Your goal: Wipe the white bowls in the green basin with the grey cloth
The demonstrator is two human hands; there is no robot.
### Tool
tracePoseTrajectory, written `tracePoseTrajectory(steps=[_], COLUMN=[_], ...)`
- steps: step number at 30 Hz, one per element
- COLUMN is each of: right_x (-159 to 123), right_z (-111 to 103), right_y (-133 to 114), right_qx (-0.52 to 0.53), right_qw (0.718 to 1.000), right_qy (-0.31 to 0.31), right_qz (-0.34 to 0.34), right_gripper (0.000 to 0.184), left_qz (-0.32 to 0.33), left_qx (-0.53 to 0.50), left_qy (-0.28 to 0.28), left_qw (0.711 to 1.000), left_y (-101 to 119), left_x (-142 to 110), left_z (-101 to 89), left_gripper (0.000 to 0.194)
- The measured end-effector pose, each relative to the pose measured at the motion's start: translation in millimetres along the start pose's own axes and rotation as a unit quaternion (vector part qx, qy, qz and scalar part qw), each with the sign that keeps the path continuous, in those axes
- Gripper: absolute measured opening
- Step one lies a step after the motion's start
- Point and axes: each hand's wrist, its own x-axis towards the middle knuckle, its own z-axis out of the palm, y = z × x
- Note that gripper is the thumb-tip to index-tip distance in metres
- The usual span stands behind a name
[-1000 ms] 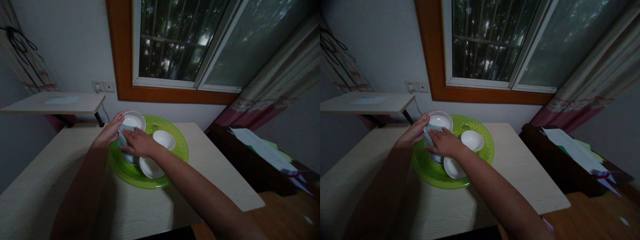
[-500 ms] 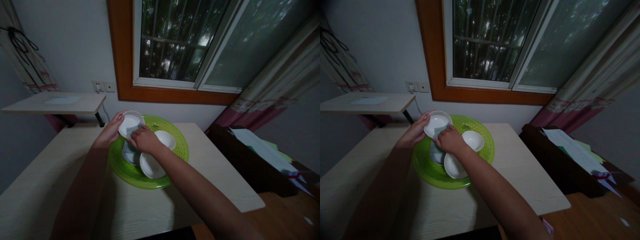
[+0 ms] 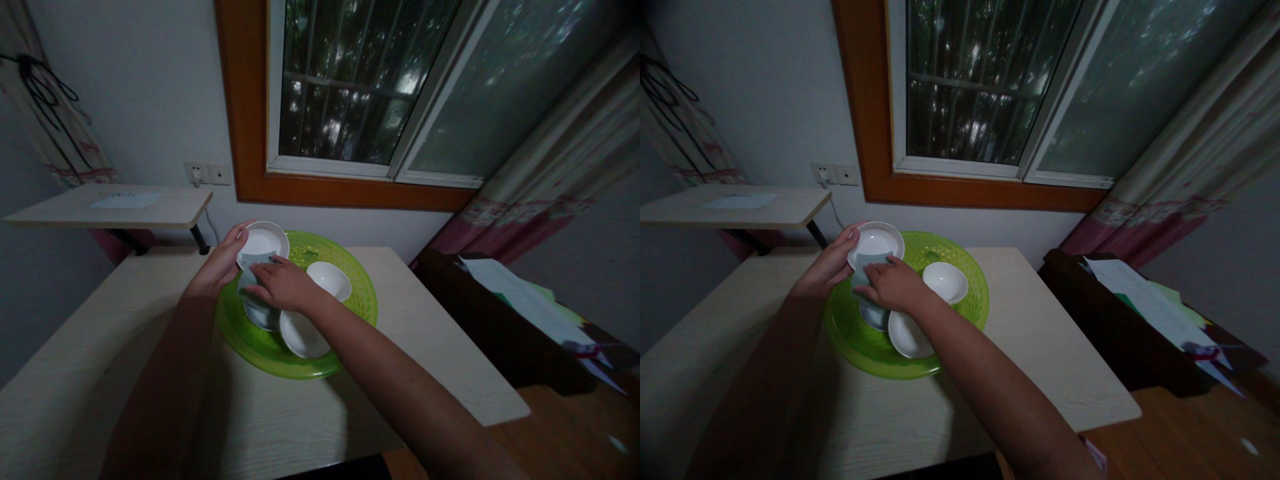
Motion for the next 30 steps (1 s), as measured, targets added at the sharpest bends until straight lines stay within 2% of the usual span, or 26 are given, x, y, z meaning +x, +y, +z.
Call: tracePoseTrajectory(steps=[7, 12, 21, 25, 30], right_x=[-1.0, -2.8, 5.0, 5.7, 1.8], right_z=[-10.3, -8.6, 1.9, -7.1, -15.0], right_y=[6.5, 12.4, 7.0, -0.2, 0.4], right_qx=[-0.071, -0.076, -0.066, -0.085, -0.121], right_qw=[0.997, 0.997, 0.997, 0.996, 0.992], right_qy=[0.003, 0.007, 0.034, 0.001, -0.018], right_qz=[0.035, 0.019, -0.031, -0.005, 0.015], right_gripper=[0.040, 0.033, 0.027, 0.022, 0.018], left_qz=[0.009, 0.001, -0.004, 0.001, 0.016], left_qx=[-0.001, -0.004, 0.011, 0.006, -0.015], left_qy=[0.006, 0.010, -0.031, -0.039, -0.010], left_qw=[1.000, 1.000, 0.999, 0.999, 1.000], left_y=[-0.8, -0.8, -1.2, -2.2, -4.4], left_x=[1.0, 2.2, -0.7, -0.8, 4.9], left_z=[-0.7, -1.1, -0.9, -1.6, -5.5], left_gripper=[0.056, 0.058, 0.053, 0.054, 0.056])
